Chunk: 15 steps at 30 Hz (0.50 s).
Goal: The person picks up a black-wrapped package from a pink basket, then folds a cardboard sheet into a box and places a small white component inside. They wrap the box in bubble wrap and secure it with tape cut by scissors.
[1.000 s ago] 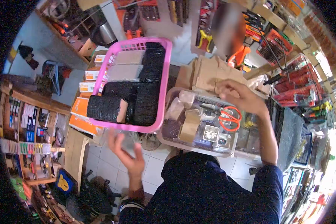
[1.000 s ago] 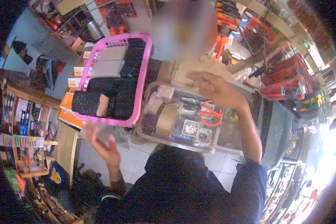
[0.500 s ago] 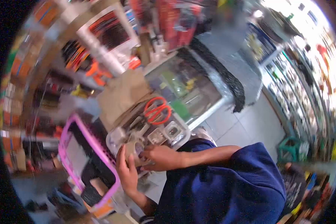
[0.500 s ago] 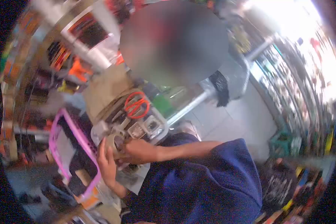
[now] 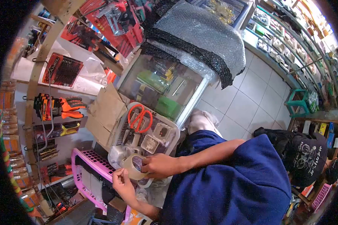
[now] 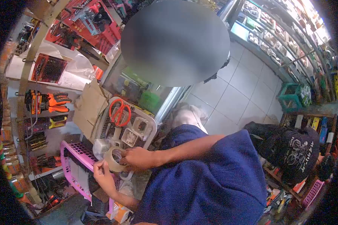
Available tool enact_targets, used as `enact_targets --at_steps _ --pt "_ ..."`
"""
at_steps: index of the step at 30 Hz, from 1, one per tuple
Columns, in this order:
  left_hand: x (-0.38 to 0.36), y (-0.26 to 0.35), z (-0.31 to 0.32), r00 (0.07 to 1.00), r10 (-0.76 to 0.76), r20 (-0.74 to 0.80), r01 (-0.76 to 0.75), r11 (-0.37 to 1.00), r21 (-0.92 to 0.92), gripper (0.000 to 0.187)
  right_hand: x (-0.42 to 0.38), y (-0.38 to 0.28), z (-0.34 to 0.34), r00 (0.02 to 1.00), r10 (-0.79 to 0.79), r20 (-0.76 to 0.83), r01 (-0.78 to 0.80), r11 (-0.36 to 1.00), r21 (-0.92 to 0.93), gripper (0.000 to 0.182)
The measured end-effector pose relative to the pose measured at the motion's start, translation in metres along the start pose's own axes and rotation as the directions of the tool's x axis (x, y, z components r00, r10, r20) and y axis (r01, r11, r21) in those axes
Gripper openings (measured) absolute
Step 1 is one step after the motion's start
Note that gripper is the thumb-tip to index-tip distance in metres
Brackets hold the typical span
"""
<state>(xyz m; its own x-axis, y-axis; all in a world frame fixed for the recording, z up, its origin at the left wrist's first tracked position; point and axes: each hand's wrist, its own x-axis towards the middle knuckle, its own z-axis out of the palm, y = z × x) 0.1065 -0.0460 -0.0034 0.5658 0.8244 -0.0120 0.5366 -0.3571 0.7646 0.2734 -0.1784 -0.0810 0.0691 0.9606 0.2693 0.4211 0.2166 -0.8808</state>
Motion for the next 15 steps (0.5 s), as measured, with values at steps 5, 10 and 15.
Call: enact_targets --at_steps 5,10,15 --pt "0.004 -0.001 -0.008 0.998 -0.02 0.062 0.024 0.998 -0.051 0.013 -0.001 0.002 -0.004 1.0 -0.024 0.005 0.024 0.999 0.025 0.03" --pt "0.008 0.004 -0.01 0.996 -0.051 0.069 0.047 0.997 0.064 0.017 0.001 0.008 -0.001 0.999 -0.012 0.053 0.012 1.0 0.012 0.028" --pt "0.01 0.018 -0.004 0.999 0.006 0.033 -0.018 0.927 0.375 0.011 0.003 0.011 0.001 0.997 -0.012 0.072 0.011 1.0 0.014 0.027"
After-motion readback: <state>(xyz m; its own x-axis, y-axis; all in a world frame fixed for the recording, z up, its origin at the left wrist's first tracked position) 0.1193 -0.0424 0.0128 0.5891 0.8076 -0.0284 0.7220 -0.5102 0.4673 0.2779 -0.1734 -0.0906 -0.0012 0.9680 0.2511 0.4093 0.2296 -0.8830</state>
